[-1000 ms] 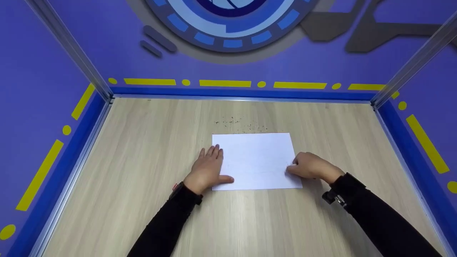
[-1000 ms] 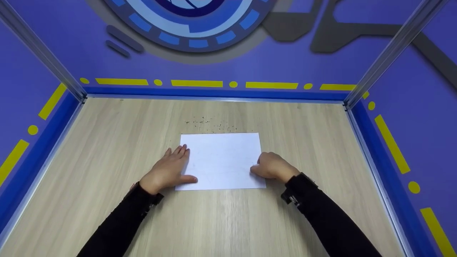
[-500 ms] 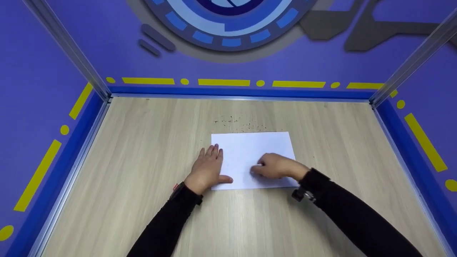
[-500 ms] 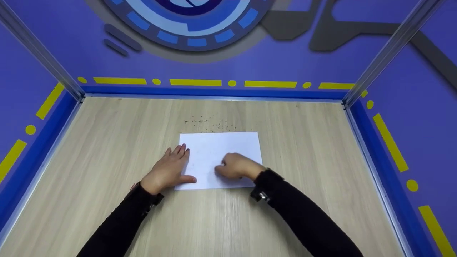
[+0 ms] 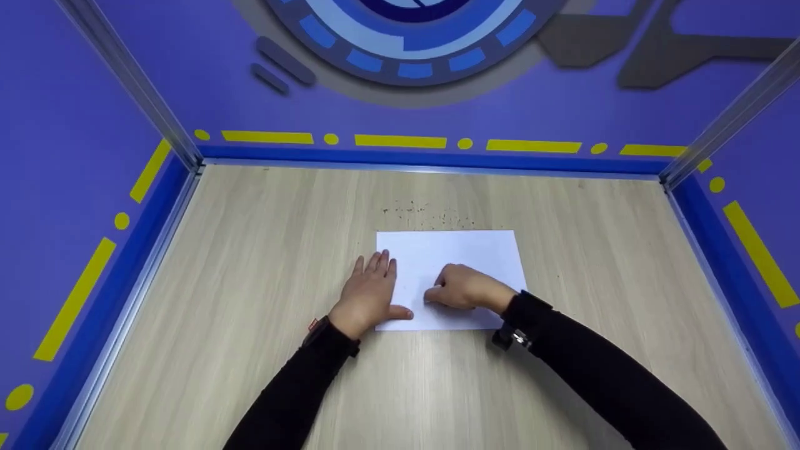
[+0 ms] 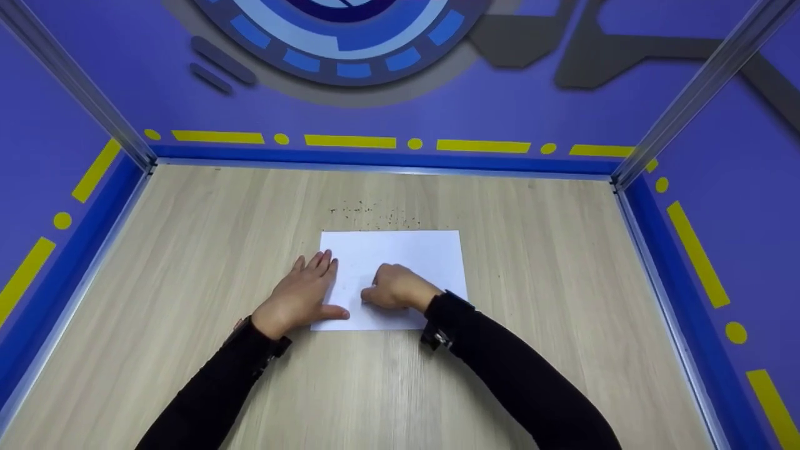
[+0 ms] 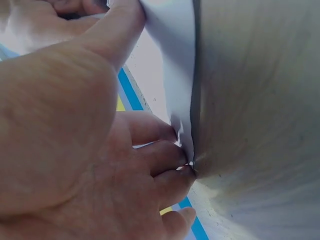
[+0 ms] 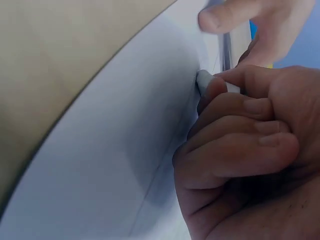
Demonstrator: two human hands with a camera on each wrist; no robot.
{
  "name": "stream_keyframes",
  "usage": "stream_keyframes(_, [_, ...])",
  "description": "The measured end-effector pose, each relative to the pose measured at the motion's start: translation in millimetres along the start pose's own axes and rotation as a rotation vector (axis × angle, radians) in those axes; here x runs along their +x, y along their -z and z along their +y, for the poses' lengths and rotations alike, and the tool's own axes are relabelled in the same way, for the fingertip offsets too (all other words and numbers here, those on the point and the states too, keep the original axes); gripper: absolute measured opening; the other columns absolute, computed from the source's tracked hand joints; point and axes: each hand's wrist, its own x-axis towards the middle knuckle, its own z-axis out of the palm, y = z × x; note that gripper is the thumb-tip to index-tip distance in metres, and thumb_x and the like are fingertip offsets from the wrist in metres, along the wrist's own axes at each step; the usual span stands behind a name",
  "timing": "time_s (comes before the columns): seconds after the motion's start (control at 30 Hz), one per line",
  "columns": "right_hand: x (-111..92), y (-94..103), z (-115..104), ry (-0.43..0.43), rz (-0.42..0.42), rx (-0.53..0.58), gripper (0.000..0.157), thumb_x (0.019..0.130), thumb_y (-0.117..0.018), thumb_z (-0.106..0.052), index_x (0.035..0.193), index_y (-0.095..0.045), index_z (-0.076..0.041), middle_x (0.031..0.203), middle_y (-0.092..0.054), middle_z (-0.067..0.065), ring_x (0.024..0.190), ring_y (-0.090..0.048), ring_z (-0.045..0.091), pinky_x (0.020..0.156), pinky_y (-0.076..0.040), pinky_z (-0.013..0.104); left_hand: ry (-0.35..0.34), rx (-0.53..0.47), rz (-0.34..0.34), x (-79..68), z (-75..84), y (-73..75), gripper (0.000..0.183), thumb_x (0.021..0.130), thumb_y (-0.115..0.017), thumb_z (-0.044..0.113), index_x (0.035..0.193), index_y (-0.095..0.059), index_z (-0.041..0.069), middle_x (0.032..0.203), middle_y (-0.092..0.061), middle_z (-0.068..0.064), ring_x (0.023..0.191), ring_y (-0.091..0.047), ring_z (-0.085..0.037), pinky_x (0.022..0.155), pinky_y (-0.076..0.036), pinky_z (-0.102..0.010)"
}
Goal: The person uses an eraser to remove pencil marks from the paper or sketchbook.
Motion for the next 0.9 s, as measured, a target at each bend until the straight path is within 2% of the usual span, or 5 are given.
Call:
stream_keyframes(0.2, [-15.8,6.7,27.6,-0.036,0.049,0.045,0.053,0.098,-0.074,-0.043,0.053,-0.051,-0.024,0.052,-0.038,-0.012,0.051,-0.037,0.009,0.047,-0.028,0.026,0.005,0.011,-0.012,0.0,0.4,3.4,0.120,0.090,-0.078,0.073,0.172,-0.032,-0.003,0.182,-0.025,-0.025,0.172,-0.024,-0.038,0.142,-0.017,-0.059])
stream_keyframes(0.3, [-24.2,11.0,41.2,-0.038,0.070,0.047,0.053,0.098,-0.073,-0.043,0.054,-0.052,-0.024,0.053,-0.037,-0.012,0.052,-0.036,0.009,0.049,-0.028,0.026,0.009,0.004,-0.019,-0.8,0.8,3.8,0.121,0.090,-0.078,0.073,0.172,-0.031,-0.003,0.183,-0.023,-0.024,0.173,-0.023,-0.038,0.142,-0.015,-0.059])
stream_keyframes(0.53, [-43.9,22.8,78.0,-0.056,0.081,0.080,0.056,0.100,-0.071,-0.043,0.054,-0.044,-0.025,0.054,-0.033,-0.013,0.050,-0.033,0.007,0.048,-0.026,0.024,0.017,0.002,-0.037,-0.3,-0.2,1.8,0.122,0.091,-0.077,0.073,0.173,-0.029,-0.002,0.184,-0.019,-0.024,0.174,-0.019,-0.038,0.143,-0.013,-0.058])
stream_keyframes(0.73, [-63.0,35.1,115.1,-0.105,0.077,0.100,0.054,0.101,-0.070,-0.043,0.056,-0.046,-0.024,0.055,-0.035,-0.012,0.049,-0.032,0.008,0.047,-0.026,0.024,0.016,-0.005,-0.036,0.7,-0.3,-0.6,0.121,0.091,-0.077,0.073,0.173,-0.029,-0.003,0.184,-0.020,-0.024,0.174,-0.020,-0.038,0.143,-0.013,-0.058])
stream_keyframes(0.9, [-74.0,38.5,130.1,-0.145,0.090,0.128,0.053,0.101,-0.070,-0.042,0.057,-0.047,-0.022,0.054,-0.035,-0.011,0.048,-0.031,0.009,0.046,-0.025,0.025,0.015,-0.017,-0.034,0.2,0.3,-1.5,0.121,0.091,-0.078,0.072,0.173,-0.029,-0.003,0.184,-0.020,-0.024,0.174,-0.020,-0.038,0.143,-0.013,-0.059])
